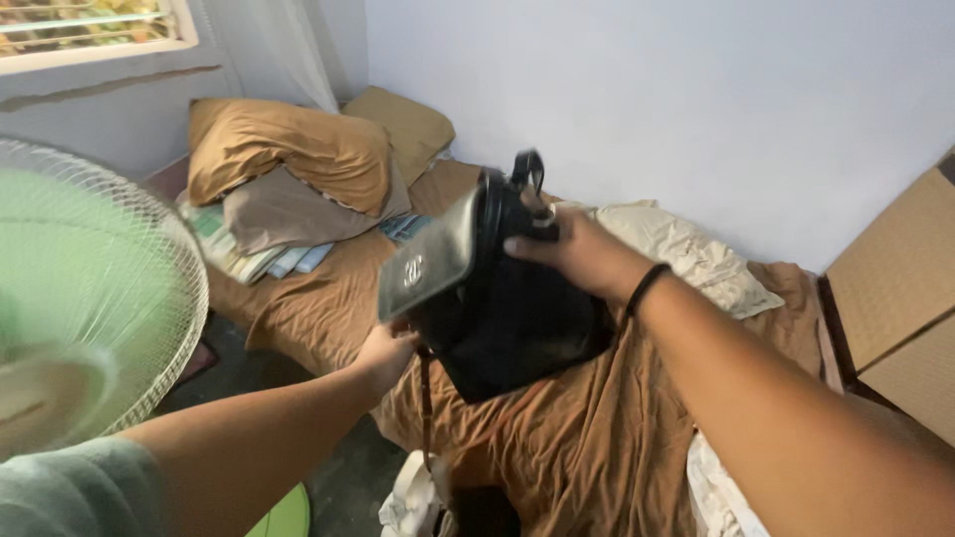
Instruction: The person sorts several bags by hand, picking them up from a desk and floor area and hanging them one by one onto a white bag rack.
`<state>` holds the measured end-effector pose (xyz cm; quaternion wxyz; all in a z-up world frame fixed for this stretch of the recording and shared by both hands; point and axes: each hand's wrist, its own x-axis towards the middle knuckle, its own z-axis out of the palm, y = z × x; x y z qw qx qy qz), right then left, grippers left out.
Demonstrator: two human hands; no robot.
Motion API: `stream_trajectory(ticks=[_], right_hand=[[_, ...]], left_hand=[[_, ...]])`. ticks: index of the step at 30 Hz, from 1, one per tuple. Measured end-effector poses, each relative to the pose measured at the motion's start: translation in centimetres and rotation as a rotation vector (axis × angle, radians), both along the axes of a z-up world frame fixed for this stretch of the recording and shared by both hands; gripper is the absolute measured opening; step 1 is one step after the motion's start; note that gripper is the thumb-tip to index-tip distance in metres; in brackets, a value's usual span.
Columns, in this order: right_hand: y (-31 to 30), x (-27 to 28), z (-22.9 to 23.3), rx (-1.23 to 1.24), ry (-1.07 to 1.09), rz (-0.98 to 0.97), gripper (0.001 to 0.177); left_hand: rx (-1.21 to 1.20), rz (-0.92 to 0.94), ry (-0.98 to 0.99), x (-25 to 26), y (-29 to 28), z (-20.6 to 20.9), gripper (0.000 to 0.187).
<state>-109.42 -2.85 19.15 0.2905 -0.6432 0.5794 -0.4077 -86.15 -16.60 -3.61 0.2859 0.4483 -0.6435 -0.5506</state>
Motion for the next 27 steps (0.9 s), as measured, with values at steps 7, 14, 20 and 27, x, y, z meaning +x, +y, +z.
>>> stream_trajectory(ticks=[7, 14, 20, 27], right_hand=[[-4.6, -1.5, 6.8, 0.056, 0.032, -0.117, 0.046], [-9.3, -5.3, 7.4, 0.052, 0.028, 0.016, 0.048], [-12.3, -11.4, 7.2, 0.123, 0.016, -0.061, 0.055], [-15.4, -18.8, 7.2, 0.129, 0.081, -0.055, 0.060]], left_hand=[[0.063, 0.098, 0.163, -1.9, -3.3, 1.6, 0.067], [0.193, 0.311, 0.216, -6.7, -8.3, -1.8, 0.077], [0.487, 0.253, 0.020, -11.0, -10.3, -9.4, 0.063], [0.230, -0.033, -0.134, -14.8, -11.8, -21.0, 0.023]])
